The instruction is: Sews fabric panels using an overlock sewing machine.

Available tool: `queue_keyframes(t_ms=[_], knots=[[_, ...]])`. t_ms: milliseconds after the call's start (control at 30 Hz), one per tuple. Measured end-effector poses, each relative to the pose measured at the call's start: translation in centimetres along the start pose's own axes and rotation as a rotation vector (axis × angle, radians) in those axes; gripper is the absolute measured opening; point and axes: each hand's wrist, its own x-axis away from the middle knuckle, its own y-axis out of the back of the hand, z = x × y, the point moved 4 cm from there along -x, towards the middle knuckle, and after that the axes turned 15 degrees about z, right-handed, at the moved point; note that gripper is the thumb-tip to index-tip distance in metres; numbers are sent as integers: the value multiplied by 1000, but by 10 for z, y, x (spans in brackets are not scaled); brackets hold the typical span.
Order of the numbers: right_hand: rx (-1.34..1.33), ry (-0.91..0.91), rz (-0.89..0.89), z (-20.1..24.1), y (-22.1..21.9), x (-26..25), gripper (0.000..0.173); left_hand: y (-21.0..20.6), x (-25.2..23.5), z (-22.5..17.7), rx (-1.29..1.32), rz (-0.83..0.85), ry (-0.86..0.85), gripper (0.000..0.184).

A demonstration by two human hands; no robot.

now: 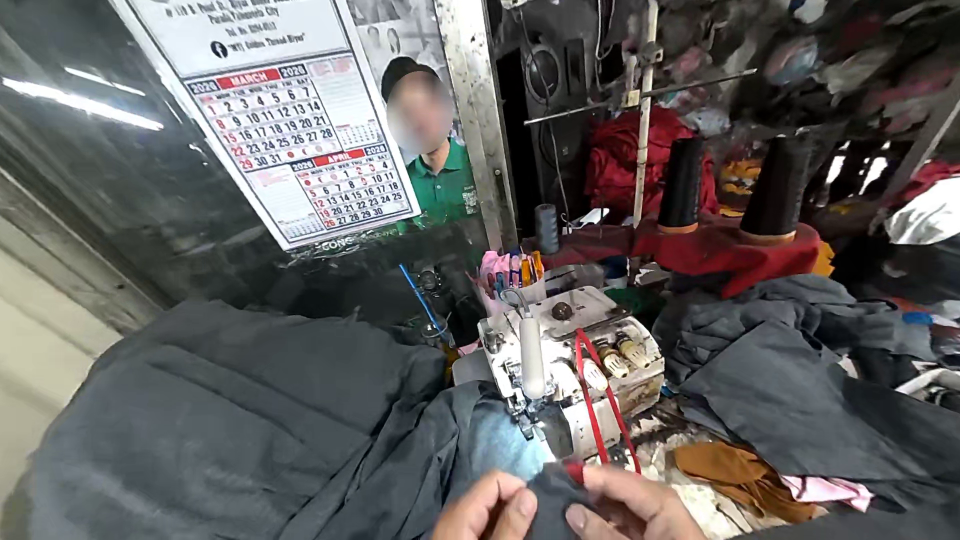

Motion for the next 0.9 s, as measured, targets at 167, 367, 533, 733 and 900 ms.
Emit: queue_keyframes(t_ms=[167, 367, 533, 733, 900], knots=[[-37, -229, -116, -21, 5, -40, 46, 36, -61, 35, -556, -2, 145, 25], [-78, -213, -127, -34, -1, -28, 53, 38, -55, 30, -742, 206, 287, 32], [-12, -241, -216, -29, 5, -53, 51, 50, -84, 29, -716, 300, 371, 30], [-3, -227, -237, -35, 4, -59, 47, 51, -70, 41, -758, 129, 339, 28], [-68, -235, -279, -35, 5, -61, 43, 64, -77, 43, -636, 208, 256, 27]])
